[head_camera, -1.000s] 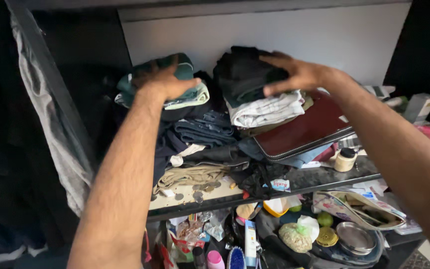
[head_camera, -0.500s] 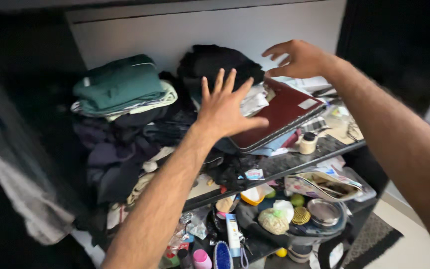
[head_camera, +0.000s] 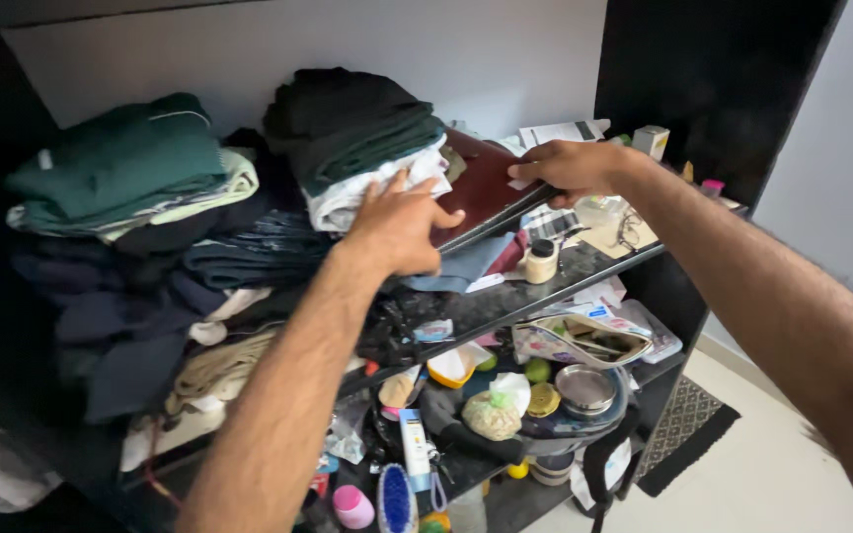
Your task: The person folds a dark green t-shirt and a black t-shirt on a bed and places them on a shelf. They then pick up a green polo shirt and a black polo shirt, fold them, and place them on the shelf. Finally, the person organizes various toiletries and boxes on the shelf, arranging them neatly.
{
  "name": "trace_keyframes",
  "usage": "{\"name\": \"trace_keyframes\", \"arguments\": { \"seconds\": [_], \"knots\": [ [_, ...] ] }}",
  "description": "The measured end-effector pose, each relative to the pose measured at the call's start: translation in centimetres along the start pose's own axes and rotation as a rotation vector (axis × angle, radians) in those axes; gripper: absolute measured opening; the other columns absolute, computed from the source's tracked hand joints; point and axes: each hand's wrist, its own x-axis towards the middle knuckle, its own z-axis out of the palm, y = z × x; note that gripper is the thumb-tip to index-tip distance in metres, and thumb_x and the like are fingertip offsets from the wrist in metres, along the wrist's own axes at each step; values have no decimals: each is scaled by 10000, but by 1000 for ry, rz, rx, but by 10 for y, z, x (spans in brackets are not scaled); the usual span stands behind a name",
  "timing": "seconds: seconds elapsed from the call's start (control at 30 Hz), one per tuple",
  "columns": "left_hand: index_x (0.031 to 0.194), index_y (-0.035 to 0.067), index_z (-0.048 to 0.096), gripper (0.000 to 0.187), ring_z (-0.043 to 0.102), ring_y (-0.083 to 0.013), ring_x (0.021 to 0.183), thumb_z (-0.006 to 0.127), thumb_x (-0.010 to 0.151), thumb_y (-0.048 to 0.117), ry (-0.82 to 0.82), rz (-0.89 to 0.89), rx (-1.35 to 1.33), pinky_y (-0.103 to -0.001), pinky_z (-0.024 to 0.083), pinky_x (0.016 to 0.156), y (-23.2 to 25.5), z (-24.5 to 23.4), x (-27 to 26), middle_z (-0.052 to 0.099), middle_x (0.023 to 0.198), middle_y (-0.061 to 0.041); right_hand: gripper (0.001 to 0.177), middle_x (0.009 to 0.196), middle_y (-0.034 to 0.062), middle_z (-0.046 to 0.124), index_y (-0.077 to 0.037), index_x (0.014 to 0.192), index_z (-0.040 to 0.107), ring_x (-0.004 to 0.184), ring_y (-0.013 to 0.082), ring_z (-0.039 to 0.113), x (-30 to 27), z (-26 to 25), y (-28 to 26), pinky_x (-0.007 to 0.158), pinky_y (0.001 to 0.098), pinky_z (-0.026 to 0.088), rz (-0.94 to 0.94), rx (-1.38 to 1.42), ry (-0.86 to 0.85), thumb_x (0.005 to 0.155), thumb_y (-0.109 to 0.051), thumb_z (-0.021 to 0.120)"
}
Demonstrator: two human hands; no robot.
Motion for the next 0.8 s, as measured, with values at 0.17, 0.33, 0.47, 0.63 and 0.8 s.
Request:
{"name": "trace_keyframes", "arguments": {
  "seconds": [0.17,0.33,0.47,0.63,0.8],
  "knots": [
    [1303,404,651,844,102,-313,1558,984,548,226,-43,-91,5,-602,125,1228,17,-3,-4,283,1646,-17,466,1116,98,743,-164,1401,613,754,213,728,-2,-35,31,700,330,616,-24,-18,32,1054,-422,441],
    [1447,350,544,938,111,-329,1557,910,601,183,65,-191,144,-630,79,1207,35,14,-15,282,1652,-49,383,1094,189,766,-93,1373,649,926,271,784,29,-74,102,832,383,644,-88,-183,203,1005,-182,586],
    [1608,288,401,1083,107,-433,1487,878,636,250,210,-253,213,-683,37,1138,71,29,-7,272,1650,-173,437,1046,204,781,-54,1342,663,948,259,779,62,-90,174,876,375,599,-218,-318,246,909,-21,617],
    [1502,240,461,911,216,-373,1499,862,689,330,383,-179,98,-689,77,1170,114,35,16,314,1600,-179,365,1053,216,774,-37,1289,717,937,268,781,74,-92,216,875,360,602,-296,-366,303,930,-50,652],
    [1518,246,470,832,279,-363,1521,836,773,305,600,-5,31,-605,144,1227,144,47,48,354,1609,-187,396,1105,163,766,-78,1276,702,984,257,748,69,-102,211,893,362,580,-285,-351,440,881,-83,722]
  ]
}}
